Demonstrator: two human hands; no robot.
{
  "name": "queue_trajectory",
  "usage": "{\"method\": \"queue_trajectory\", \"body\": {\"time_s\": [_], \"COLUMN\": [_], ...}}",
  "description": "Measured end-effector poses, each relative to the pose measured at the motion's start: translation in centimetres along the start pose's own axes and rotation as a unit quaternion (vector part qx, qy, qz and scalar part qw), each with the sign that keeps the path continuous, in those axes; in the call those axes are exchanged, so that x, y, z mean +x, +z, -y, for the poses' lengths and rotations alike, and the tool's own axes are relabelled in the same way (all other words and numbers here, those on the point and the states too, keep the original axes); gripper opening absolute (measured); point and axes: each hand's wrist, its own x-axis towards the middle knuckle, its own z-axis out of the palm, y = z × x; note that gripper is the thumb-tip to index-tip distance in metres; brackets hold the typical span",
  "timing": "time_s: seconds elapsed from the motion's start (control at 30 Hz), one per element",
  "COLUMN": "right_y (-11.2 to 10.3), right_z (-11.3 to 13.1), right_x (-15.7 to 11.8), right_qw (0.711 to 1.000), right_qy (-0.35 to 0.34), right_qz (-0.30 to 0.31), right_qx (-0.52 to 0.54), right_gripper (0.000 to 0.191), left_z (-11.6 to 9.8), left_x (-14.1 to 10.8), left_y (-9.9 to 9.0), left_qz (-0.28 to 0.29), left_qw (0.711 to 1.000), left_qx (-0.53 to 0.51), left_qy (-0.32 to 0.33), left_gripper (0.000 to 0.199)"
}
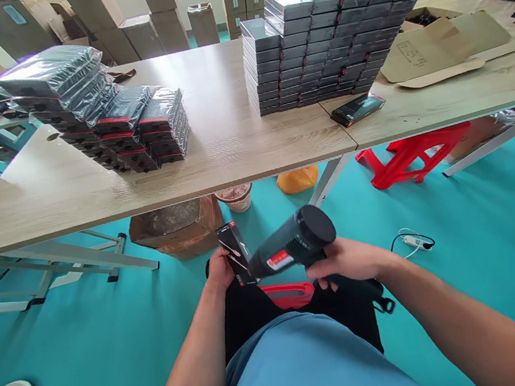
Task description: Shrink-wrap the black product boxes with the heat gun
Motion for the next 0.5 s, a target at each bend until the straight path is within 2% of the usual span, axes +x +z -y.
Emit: {"method": "queue_trajectory", "body": {"time_s": [0.07,0.2,0.27,0.4,0.5], "right_y": [-0.3,-0.8,-0.7,0.5,1.4], "right_z": [-1.5,-3.4,-3.4,-2.4,-1.7], "right_x": [-1.0,-1.9,-2.1,-2.2,-1.7], "right_qw": [0.999,0.985,0.973,0.979,0.982], "right_qy": [0.033,0.016,-0.007,-0.058,-0.092], "right_qz": [-0.005,-0.139,-0.173,-0.11,-0.125], "right_qx": [-0.004,0.101,0.152,0.162,0.106], "right_gripper": [0.013,0.027,0.032,0.031,0.027], "left_z": [-0.4,-1.0,-1.1,-1.0,-0.9], "left_x": [-0.4,-0.8,-0.6,0.0,0.1], "left_y": [-0.1,0.0,0.1,0.3,0.5], "left_qz": [0.01,0.05,0.056,0.065,0.079], "left_qw": [0.998,0.969,0.946,0.88,0.848], "left_qx": [0.044,0.158,0.224,0.343,0.394], "left_qy": [0.04,0.183,0.229,0.322,0.346], "left_gripper": [0.017,0.032,0.032,0.035,0.038]}}
